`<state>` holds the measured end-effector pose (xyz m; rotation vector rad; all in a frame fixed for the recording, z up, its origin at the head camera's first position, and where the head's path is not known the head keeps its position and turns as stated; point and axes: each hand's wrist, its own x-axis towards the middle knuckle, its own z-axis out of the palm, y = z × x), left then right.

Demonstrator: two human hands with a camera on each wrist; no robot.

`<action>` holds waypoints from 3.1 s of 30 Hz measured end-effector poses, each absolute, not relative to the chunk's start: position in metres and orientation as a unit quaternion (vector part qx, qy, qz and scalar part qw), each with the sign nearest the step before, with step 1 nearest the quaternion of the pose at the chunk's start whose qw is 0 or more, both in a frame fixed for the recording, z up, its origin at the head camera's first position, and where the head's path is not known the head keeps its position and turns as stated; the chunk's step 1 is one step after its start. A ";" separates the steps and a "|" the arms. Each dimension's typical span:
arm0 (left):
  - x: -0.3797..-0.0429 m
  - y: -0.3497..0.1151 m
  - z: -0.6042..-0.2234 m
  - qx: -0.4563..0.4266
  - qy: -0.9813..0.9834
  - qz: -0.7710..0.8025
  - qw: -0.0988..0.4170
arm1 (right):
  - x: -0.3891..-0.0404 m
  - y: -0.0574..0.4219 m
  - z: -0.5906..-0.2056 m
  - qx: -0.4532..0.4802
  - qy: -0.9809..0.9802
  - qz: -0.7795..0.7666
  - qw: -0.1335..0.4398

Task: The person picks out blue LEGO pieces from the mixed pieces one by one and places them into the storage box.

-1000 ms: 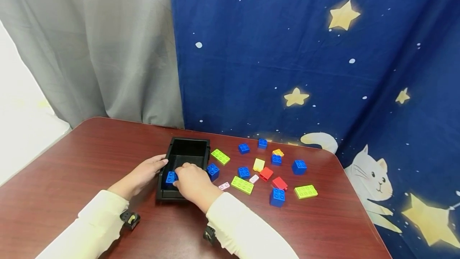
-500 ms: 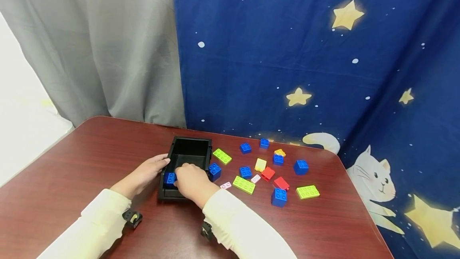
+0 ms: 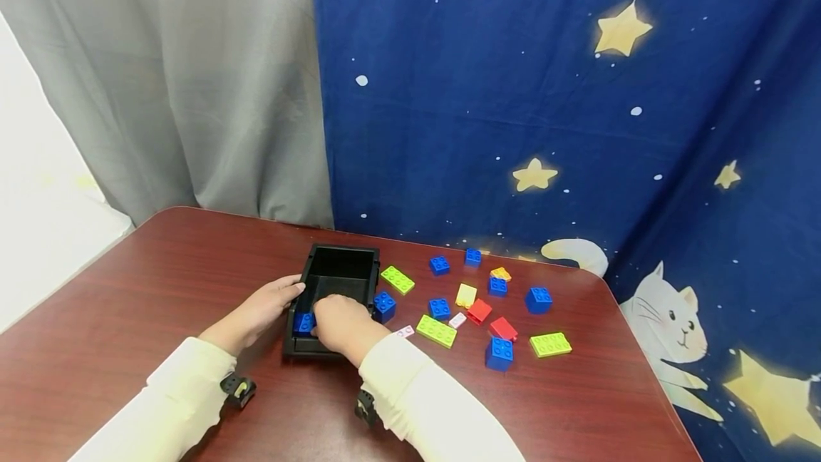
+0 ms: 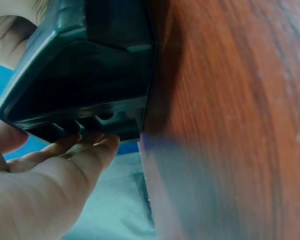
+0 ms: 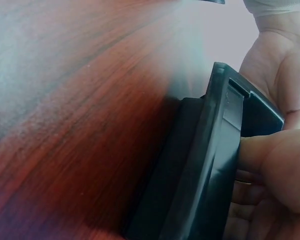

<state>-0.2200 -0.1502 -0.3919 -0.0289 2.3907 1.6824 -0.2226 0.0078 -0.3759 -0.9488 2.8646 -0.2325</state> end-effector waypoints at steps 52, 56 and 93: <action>-0.217 -0.148 -0.392 -0.013 0.810 0.578 0.097 | -0.231 0.005 -0.361 -0.339 0.928 -0.071 0.140; -0.217 -0.148 -0.392 -0.013 0.810 0.579 0.097 | -0.231 0.005 -0.361 -0.336 0.927 -0.077 0.145; -0.218 -0.148 -0.390 -0.018 0.813 0.573 0.107 | -0.225 0.005 -0.364 -0.316 0.937 -0.110 0.096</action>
